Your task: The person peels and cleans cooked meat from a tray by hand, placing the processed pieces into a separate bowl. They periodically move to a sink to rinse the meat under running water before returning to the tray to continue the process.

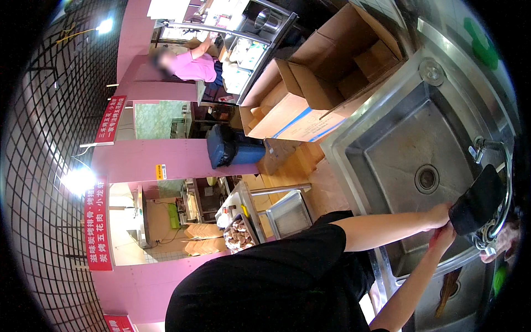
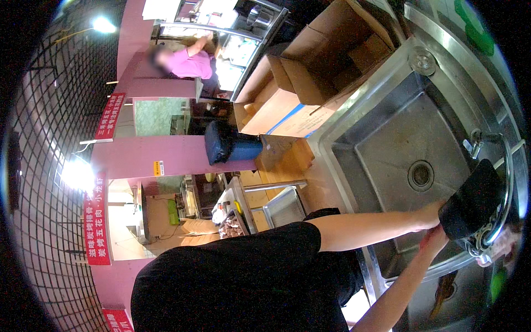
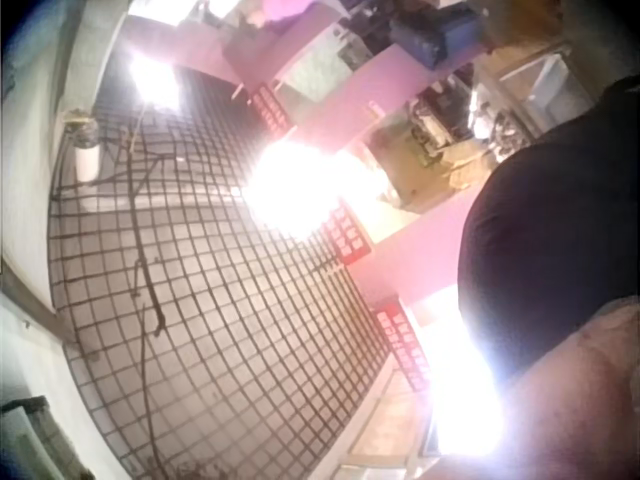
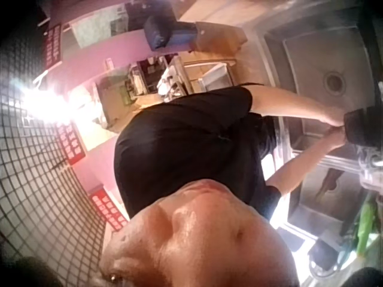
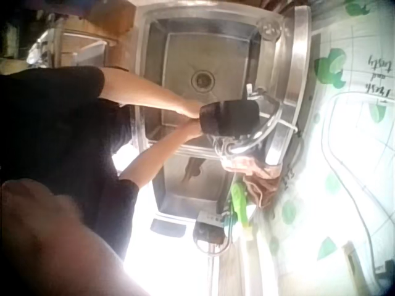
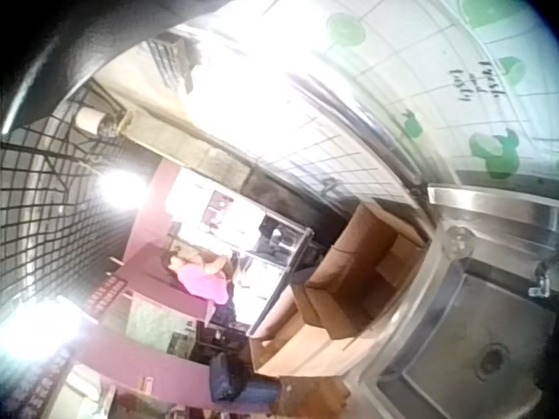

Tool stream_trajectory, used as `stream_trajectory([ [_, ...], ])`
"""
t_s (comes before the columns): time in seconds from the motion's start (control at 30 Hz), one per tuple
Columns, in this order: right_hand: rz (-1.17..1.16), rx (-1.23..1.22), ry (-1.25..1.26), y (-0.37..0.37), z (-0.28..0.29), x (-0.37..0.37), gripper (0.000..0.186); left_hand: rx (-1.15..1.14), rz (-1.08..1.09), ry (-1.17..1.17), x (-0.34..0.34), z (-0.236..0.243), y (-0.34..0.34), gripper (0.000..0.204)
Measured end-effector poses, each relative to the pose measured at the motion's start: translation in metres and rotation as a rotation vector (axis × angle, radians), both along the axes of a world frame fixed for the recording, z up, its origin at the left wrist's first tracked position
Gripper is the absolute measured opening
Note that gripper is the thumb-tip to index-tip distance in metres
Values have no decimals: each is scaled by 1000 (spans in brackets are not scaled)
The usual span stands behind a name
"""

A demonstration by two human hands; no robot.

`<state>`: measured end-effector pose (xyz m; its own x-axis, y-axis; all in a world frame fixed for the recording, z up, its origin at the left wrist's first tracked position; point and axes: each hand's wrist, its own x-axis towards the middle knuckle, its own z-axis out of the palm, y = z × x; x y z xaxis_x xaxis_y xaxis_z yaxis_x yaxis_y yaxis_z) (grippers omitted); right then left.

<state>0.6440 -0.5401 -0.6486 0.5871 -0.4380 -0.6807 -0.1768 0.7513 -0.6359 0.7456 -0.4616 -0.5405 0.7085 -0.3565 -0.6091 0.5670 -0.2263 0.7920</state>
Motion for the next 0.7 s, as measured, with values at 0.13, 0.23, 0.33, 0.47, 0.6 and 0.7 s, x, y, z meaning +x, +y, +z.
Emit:
stream_trajectory([
  [0.13, -7, -12, 53, -4, 6, 9, 37, 30, -189, -245, 0, -18, 11, 48],
  [0.23, -42, -6, 136, -4, 18, 12, 35, 16, -355, -329, 11, -21, 13, 44],
  [0.33, -74, -18, 13, 9, 23, 14, 37, 75, -261, -212, 17, -14, 8, 47],
  [0.47, -209, -9, 24, 37, 52, 21, 40, 137, 48, -120, 15, 7, 5, 31],
  [0.6, -222, -49, 50, 33, 48, 19, 43, 184, 39, -268, -12, 18, 9, 24],
  [0.7, -259, 72, 60, 14, 15, 5, 42, 289, -276, -386, -16, -11, 18, 31],
])
